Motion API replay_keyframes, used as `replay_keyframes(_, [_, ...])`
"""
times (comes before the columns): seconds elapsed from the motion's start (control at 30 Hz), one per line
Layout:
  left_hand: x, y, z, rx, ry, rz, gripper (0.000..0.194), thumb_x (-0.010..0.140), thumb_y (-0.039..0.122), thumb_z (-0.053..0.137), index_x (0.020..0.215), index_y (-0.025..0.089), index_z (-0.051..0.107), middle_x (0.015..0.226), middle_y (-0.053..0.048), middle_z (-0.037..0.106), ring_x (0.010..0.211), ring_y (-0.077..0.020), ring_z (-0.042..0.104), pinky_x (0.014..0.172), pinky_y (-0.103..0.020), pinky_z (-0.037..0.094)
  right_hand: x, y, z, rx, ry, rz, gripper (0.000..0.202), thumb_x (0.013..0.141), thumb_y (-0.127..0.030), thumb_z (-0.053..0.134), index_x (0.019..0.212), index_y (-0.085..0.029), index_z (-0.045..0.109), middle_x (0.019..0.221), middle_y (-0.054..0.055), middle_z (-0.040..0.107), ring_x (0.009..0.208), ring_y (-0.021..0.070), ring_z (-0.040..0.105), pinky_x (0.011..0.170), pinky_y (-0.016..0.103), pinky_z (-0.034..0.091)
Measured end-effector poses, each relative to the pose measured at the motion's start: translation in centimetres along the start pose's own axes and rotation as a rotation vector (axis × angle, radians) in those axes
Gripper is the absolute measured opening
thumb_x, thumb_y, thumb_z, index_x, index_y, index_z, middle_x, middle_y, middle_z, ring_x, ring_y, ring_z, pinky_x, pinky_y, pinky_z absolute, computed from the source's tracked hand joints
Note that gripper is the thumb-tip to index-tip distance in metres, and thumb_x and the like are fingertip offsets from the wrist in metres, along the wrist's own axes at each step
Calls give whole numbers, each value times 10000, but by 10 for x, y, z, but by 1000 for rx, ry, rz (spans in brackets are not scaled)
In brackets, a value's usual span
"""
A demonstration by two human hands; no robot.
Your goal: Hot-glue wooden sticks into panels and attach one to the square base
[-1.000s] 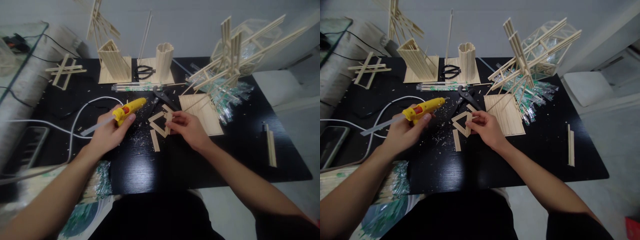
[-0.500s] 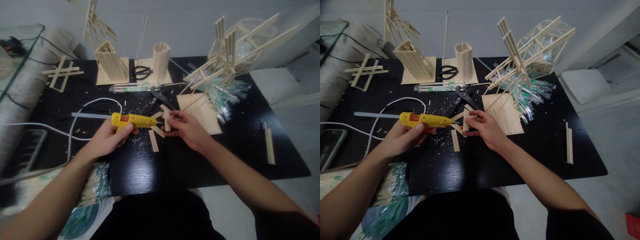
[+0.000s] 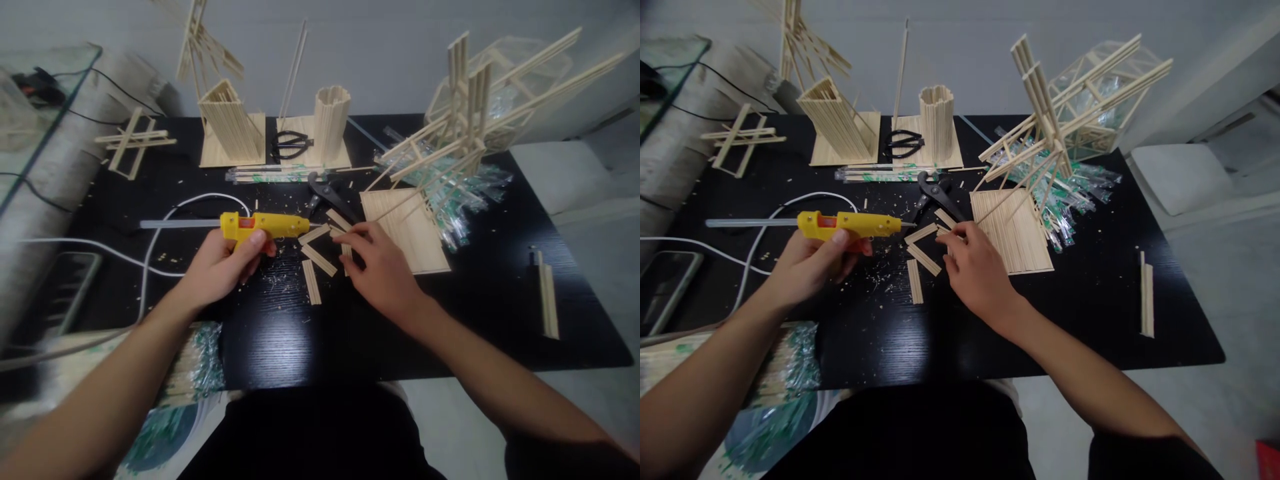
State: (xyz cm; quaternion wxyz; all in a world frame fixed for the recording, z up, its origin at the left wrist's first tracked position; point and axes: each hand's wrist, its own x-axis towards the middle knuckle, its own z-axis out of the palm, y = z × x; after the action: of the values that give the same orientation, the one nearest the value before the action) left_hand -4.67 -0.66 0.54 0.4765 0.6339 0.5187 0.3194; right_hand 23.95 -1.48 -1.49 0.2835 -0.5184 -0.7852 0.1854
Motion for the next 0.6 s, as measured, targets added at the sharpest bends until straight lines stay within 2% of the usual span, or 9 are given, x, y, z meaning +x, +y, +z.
replay_keyframes(0.07, [0,1,1,-19,15,15,550,971,691,536,844,186,715,556,-26,553,435,-138,501,374,-256,378,-2,-3,6,-33,-5,-104,205,958,-152,658,1137,-199,746,1123,126,696,1076,308,668,968,507,567])
replay_keyframes(0.17, [0,1,1,-40,36,23,571,968,687,543,837,157,711,540,-23,535,435,-137,507,368,-237,378,-5,-7,15,-28,-80,-193,196,986,-153,640,1164,-176,720,1075,116,738,1065,304,664,1005,519,553])
replay_keyframes(0.37, [-1,-2,2,-47,48,66,532,1001,640,529,852,160,704,568,-25,552,451,-134,512,377,-236,393,-11,-7,21,-19,-107,-49,271,990,-99,545,1201,-165,703,1011,112,721,1028,291,669,960,492,572])
replay_keyframes(0.6, [0,-6,3,-80,40,74,514,996,644,548,868,175,716,567,-14,546,469,-133,526,382,-227,412,-11,-10,16,-102,-156,-57,205,973,-102,535,1058,-121,720,1065,165,665,1060,317,616,954,498,562])
